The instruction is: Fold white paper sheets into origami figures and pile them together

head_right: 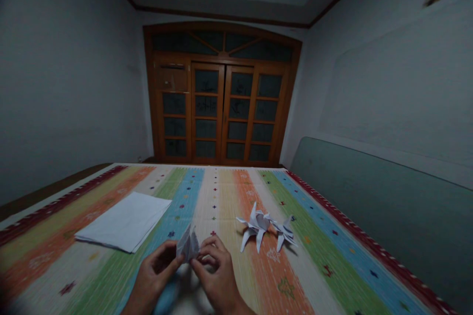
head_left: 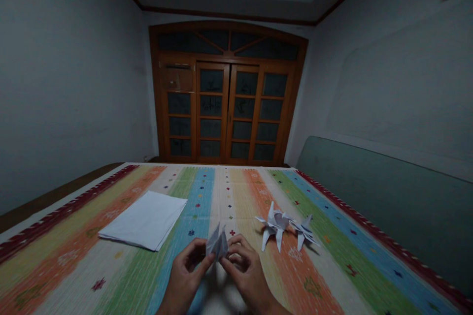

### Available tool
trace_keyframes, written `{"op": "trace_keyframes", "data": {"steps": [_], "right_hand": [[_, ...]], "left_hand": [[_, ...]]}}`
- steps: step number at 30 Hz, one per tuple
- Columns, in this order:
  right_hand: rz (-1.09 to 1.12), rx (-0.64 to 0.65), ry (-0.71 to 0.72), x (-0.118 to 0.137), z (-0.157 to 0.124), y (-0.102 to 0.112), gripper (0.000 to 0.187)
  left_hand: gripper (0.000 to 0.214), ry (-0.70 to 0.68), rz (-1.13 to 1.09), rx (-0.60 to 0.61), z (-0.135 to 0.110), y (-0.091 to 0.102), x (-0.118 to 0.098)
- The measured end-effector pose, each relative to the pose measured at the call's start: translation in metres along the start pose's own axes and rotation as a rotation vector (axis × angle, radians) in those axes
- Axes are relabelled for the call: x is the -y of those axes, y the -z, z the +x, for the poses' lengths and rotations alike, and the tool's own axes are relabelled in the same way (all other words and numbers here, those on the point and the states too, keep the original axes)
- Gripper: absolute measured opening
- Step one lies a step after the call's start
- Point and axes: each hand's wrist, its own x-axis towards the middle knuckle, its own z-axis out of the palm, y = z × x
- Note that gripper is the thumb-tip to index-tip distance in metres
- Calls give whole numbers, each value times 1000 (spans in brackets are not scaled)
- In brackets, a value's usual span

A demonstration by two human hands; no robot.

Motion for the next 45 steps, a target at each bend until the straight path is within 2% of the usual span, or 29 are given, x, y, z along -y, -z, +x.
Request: {"op": "trace_keyframes", "data": {"steps": [6,9,12,14,19,26,32,38,45], "right_hand": [[-222,41,12,-7,-2,0,24],[-283,20,-27,-13,-5,-2,11],[-277,-77,-6,-20,-8,-2,23],[-287,-107,87,-22,-10,0,28],[-393,-32,220,-24,-15,5,31],[-548,47,291,-24,-15,13,26],[-567,159,324,-20,-18,13,32],[-594,121,289,-21,-22,7,12],[-445,35,130,-13,-14,10,17]], "left_hand": [[43,6,37,-93,-4,-1,6],[50,-18,128,-129,-6,0,12],[48,-86,267,-151,-7,3,21],[44,-146,348,-126,-9,5,26],[34,-241,455,48,-15,7,32],[31,-271,517,23,-17,6,29],[30,-294,531,55,-18,3,19],[33,-266,503,55,-18,2,21],[42,-157,372,199,-21,4,18]]}}
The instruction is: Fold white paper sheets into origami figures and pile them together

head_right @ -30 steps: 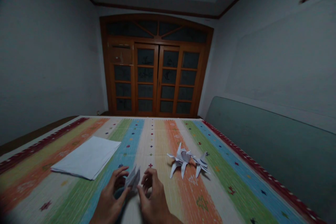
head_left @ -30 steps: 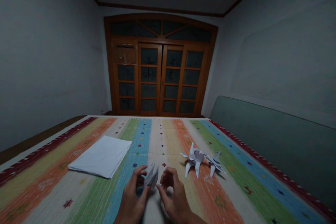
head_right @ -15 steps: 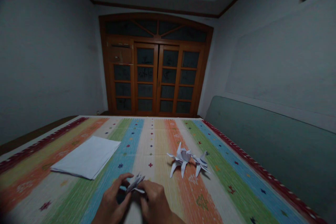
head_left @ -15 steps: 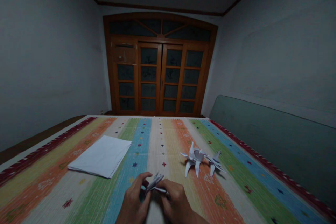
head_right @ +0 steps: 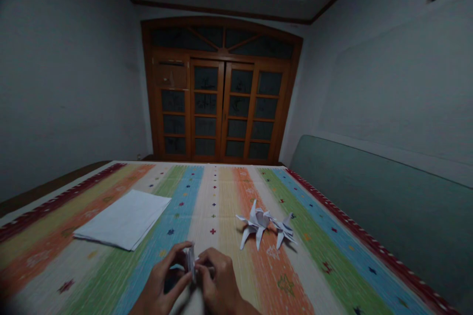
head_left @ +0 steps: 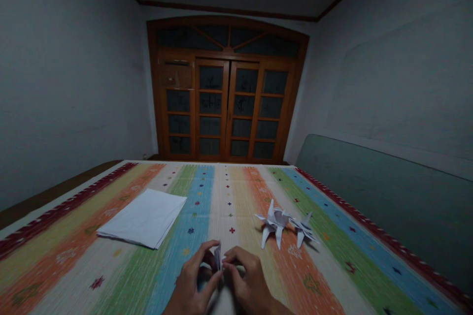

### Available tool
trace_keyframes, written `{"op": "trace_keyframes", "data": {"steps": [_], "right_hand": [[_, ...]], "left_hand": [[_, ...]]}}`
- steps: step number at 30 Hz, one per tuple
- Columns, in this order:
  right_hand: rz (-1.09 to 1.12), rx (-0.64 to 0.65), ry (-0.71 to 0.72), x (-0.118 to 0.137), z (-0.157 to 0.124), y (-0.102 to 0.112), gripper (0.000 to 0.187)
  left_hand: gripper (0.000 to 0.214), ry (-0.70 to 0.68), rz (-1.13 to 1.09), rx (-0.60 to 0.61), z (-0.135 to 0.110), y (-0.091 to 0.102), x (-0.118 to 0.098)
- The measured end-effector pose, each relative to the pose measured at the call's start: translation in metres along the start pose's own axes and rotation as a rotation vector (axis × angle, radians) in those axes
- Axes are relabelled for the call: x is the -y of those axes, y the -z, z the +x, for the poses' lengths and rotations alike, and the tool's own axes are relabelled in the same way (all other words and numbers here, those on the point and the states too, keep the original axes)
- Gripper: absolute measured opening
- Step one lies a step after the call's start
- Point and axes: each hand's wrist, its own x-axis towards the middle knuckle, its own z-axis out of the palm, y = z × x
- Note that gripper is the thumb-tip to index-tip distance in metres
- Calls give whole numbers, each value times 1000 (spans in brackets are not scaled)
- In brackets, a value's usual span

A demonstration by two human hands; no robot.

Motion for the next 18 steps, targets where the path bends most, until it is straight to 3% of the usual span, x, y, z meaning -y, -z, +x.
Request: {"op": "trace_keyframes", "data": {"steps": [4,8,14,18], "right_hand": [[116,18,-139,6,6,3,19],[236,11,-190,6,8,2,19],[253,38,-222,4,8,2,22],[247,76,-232,4,6,2,24]], "left_hand": [[39,40,-159,52,2,1,1],[38,51,-253,110,2,3,5],[27,25,-154,111,0,9,14],[13,19,-88,170,5,12,5]]}}
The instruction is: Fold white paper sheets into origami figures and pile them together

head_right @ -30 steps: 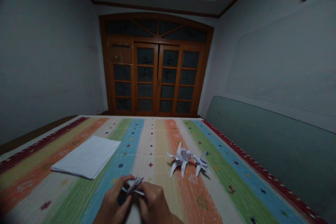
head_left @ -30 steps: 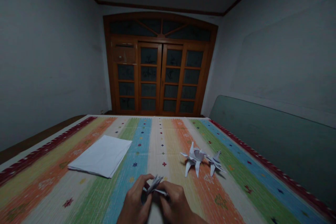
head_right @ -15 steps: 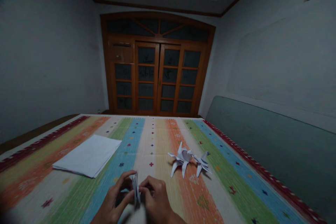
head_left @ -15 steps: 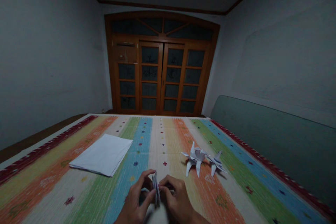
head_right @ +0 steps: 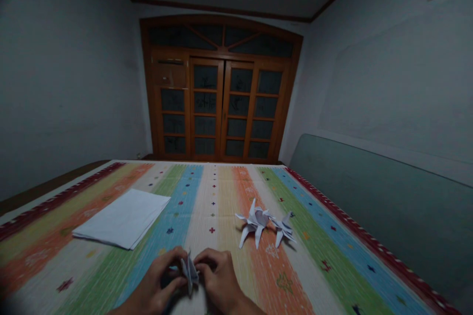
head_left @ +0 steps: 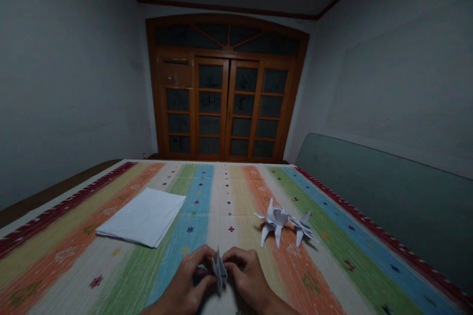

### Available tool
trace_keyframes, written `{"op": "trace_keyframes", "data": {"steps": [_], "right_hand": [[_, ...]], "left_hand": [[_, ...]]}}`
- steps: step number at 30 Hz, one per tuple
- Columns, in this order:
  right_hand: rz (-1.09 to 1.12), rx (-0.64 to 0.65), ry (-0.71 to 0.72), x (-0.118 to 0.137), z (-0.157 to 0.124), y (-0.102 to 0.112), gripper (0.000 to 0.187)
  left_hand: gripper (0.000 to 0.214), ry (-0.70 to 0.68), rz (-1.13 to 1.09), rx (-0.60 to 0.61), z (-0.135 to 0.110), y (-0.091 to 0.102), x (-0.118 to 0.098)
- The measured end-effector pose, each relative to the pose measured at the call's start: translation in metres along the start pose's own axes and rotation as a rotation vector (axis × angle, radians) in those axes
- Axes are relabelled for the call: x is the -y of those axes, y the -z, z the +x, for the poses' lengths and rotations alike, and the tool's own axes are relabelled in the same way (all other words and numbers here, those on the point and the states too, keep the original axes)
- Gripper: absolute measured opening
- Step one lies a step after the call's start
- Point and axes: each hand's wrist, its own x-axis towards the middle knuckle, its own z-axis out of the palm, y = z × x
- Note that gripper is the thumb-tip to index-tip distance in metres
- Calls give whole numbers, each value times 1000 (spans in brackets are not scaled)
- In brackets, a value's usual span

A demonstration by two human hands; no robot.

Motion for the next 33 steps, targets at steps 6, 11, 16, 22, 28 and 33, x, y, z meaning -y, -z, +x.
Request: {"op": "trace_keyframes", "data": {"steps": [6,11,16,22,28,33], "right_hand": [[-28,50,-17,2,1,0,28],[-36,48,-11,-2,2,0,29],[-11,73,-42,-8,3,-1,23],[-85,53,-26,-8,1,-2,22],[-280,-43,91,-10,1,0,17],[-324,-85,171,-13,1,0,20]], "left_hand": [[10,-88,233,62,5,4,-12],[7,-145,371,76,4,10,-10],[9,-192,474,104,4,15,-5],[15,-282,544,155,4,20,-4],[22,-377,508,90,2,17,2],[23,-438,497,68,3,13,-1]]}}
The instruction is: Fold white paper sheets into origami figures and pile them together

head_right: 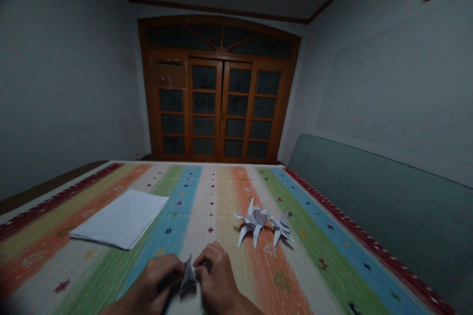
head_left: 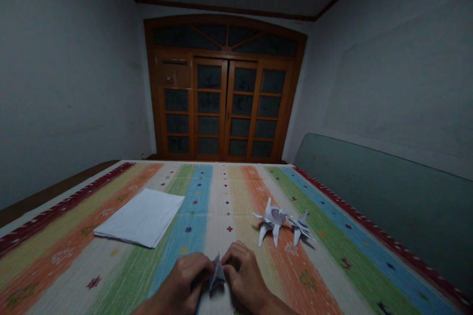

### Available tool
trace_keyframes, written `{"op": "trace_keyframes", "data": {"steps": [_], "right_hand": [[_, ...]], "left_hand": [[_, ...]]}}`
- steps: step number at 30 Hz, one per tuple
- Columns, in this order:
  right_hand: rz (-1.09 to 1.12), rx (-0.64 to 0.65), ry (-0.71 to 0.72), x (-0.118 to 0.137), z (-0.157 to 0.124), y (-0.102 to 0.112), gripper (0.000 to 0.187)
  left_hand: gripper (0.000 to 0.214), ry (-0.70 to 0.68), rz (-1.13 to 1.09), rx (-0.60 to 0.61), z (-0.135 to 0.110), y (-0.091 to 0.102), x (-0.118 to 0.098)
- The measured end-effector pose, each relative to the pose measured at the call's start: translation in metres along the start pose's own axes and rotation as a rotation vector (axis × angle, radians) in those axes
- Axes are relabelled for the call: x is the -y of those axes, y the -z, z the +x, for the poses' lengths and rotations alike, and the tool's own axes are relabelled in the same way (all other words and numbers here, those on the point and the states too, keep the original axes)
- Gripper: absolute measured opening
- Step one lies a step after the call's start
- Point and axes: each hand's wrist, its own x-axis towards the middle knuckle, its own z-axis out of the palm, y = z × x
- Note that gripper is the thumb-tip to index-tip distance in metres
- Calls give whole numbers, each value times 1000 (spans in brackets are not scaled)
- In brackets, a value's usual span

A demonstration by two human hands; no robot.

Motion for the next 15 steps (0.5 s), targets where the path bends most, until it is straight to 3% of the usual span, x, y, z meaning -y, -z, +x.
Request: {"op": "trace_keyframes", "data": {"steps": [7,15], "right_hand": [[28,12,-18,-1,0,-1,25],[133,34,-71,-2,1,-2,21]], "left_hand": [[21,7,-51,-28,6,0,-10],[18,79,-37,28,2,-2,-11]]}}
